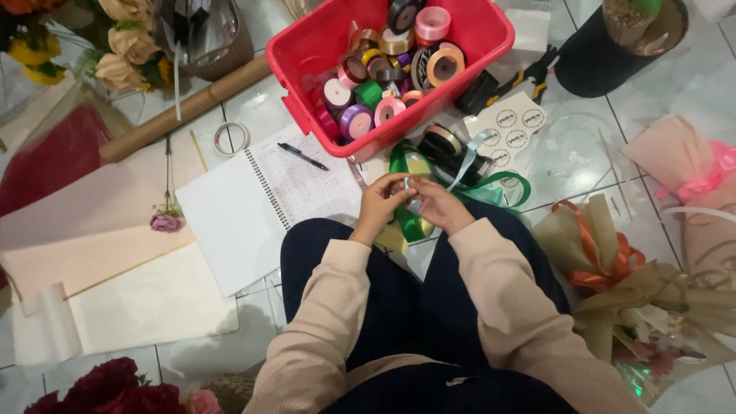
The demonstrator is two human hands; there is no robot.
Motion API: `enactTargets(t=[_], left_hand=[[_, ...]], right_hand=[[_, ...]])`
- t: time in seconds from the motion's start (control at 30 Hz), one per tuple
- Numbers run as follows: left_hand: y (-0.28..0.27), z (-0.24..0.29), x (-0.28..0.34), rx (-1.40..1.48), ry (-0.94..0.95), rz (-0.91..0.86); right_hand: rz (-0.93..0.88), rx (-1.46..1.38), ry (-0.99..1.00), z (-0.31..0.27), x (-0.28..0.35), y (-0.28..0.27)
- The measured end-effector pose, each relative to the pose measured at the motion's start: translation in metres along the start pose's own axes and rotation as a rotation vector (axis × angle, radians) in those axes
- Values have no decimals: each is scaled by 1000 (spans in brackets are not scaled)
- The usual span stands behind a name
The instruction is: The person sits on the floor and ties a small white ribbon around a green ribbon. They then use scissors to cut the green ribbon and continue folding and tying it.
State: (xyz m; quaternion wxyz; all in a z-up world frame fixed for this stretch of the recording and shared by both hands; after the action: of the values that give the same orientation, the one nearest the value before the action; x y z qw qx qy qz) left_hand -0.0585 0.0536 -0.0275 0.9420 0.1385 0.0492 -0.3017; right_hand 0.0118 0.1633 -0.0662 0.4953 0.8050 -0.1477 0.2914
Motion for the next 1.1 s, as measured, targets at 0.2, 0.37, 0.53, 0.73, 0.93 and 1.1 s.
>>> enactTargets(t=[0.2,0.37,0.53,0.73,0.93,1.1], left_hand=[[-8,26,-8,-353,318,-128],[-2,34,-2,-585,421,-262],[1,36,-1,-596,468,-269],[-5,7,-6,-255,246,-138],[-7,-9,-3,-171,135,-106],[-11,12,-6,-450,356,-203]], right_hand=[[130,405,-179,-23,-9,-24],[257,647,-204,-26,-10,-37],[202,523,-196,-22,-11,-30],[73,175,-34,-12,-14,-27],[48,136,27,-2,-28,-39],[143,375,-171,-6,-46,-63]])
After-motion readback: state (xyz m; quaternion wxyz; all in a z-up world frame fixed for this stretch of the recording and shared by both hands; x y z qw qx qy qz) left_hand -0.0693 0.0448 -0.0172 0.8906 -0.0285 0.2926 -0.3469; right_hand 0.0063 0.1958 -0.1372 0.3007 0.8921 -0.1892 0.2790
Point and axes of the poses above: each hand's wrist, its own x-axis away from the middle knuckle, its own y-axis out of the palm, z = x × y, the point moved 7 cm from there along -x, towards the middle knuckle, and after that the axes turned 14 degrees about y, right-handed, at the moved point
